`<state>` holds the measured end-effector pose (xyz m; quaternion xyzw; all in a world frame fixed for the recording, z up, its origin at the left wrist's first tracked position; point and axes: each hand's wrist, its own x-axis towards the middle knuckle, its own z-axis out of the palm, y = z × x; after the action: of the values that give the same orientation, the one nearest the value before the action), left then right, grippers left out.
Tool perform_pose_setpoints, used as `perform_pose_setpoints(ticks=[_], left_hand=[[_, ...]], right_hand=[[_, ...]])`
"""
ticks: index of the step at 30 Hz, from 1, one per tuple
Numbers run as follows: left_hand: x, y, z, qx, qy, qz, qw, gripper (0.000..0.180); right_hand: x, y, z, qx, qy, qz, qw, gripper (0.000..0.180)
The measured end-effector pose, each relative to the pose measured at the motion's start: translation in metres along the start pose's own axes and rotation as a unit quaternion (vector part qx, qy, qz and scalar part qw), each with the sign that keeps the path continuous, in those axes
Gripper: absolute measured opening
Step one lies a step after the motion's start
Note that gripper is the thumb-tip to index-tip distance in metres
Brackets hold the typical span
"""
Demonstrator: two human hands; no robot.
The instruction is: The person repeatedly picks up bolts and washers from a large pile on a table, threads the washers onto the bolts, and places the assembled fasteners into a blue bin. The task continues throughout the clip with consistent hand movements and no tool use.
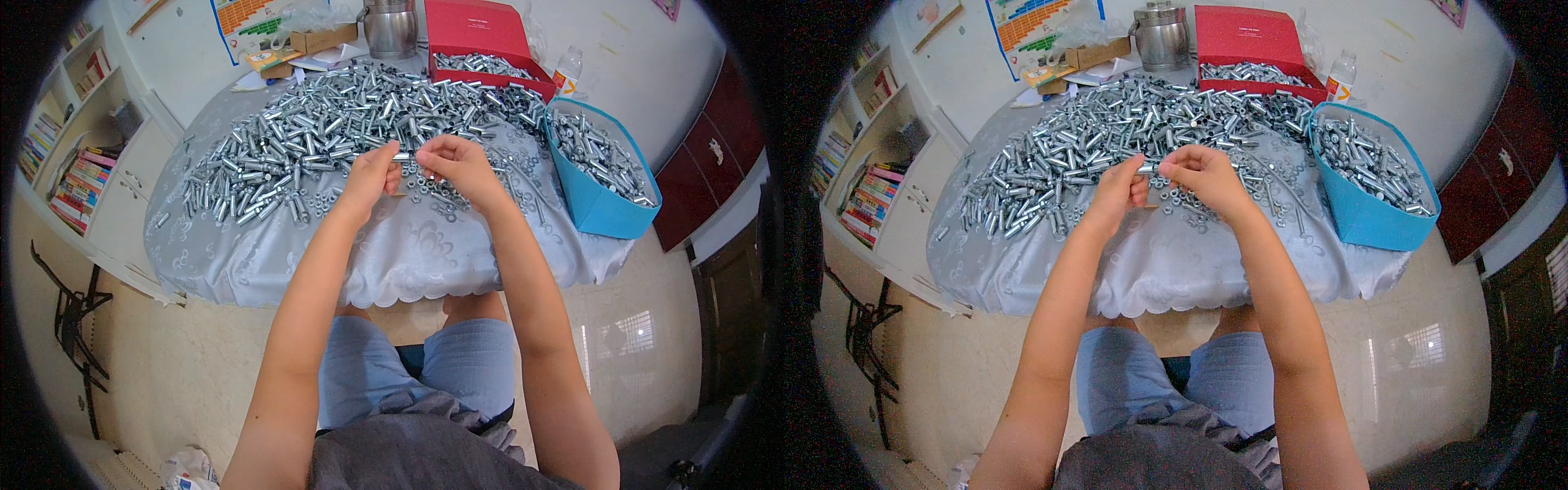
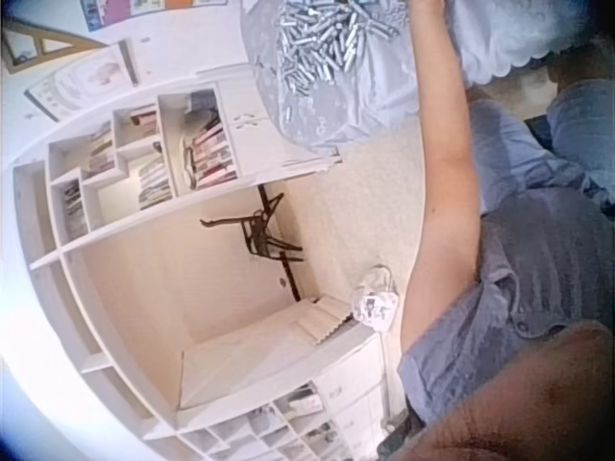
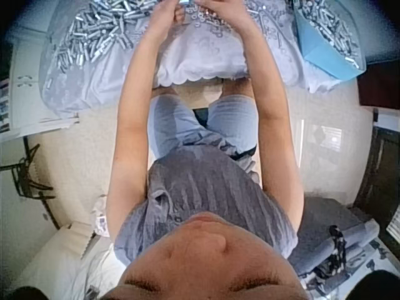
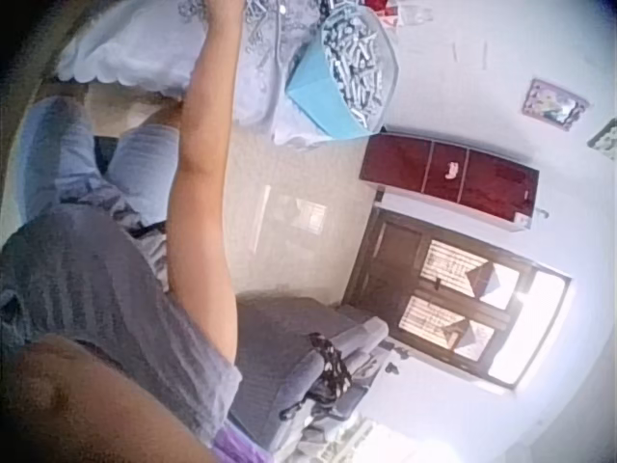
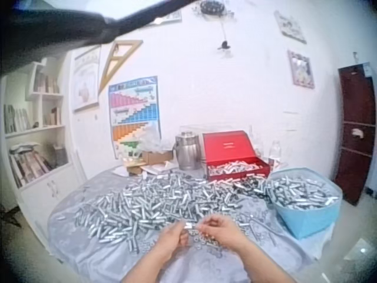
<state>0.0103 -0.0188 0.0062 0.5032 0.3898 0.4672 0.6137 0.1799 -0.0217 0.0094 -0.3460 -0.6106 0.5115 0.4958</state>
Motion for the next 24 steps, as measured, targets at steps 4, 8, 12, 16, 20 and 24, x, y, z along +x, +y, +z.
perform_pose_setpoints(ticks=[4,8,12,16,20,24], left_hand=[[0.0015,-0.0011,-0.0015,-0.011,-0.008,-0.007,1.000,0.035],[0.0012,0.0001,-0.0014,-0.040,-0.019,-0.018,0.999,0.036],[-0.0016,0.0034,0.0009,-0.049,-0.021,-0.024,0.998,0.036],[0.0005,0.0026,-0.0005,-0.052,-0.029,-0.035,0.998,0.036],[0.0011,0.0011,-0.0010,-0.055,-0.031,-0.036,0.997,0.033],[0.0014,0.0015,-0.0009,-0.051,-0.033,-0.037,0.997,0.031]], right_hand=[[-0.0016,-0.0029,0.0028,0.000,0.004,0.008,1.000,0.015],[-0.0024,-0.0058,0.0045,0.012,0.020,0.030,0.999,0.015],[-0.0016,-0.0045,0.0022,-0.022,0.015,0.062,0.998,0.013],[-0.0012,-0.0038,0.0028,0.002,0.023,0.054,0.998,0.014],[-0.0016,-0.0038,0.0041,-0.005,0.035,0.045,0.998,0.013],[-0.0001,0.0008,0.0042,-0.022,0.065,0.003,0.998,0.017]])
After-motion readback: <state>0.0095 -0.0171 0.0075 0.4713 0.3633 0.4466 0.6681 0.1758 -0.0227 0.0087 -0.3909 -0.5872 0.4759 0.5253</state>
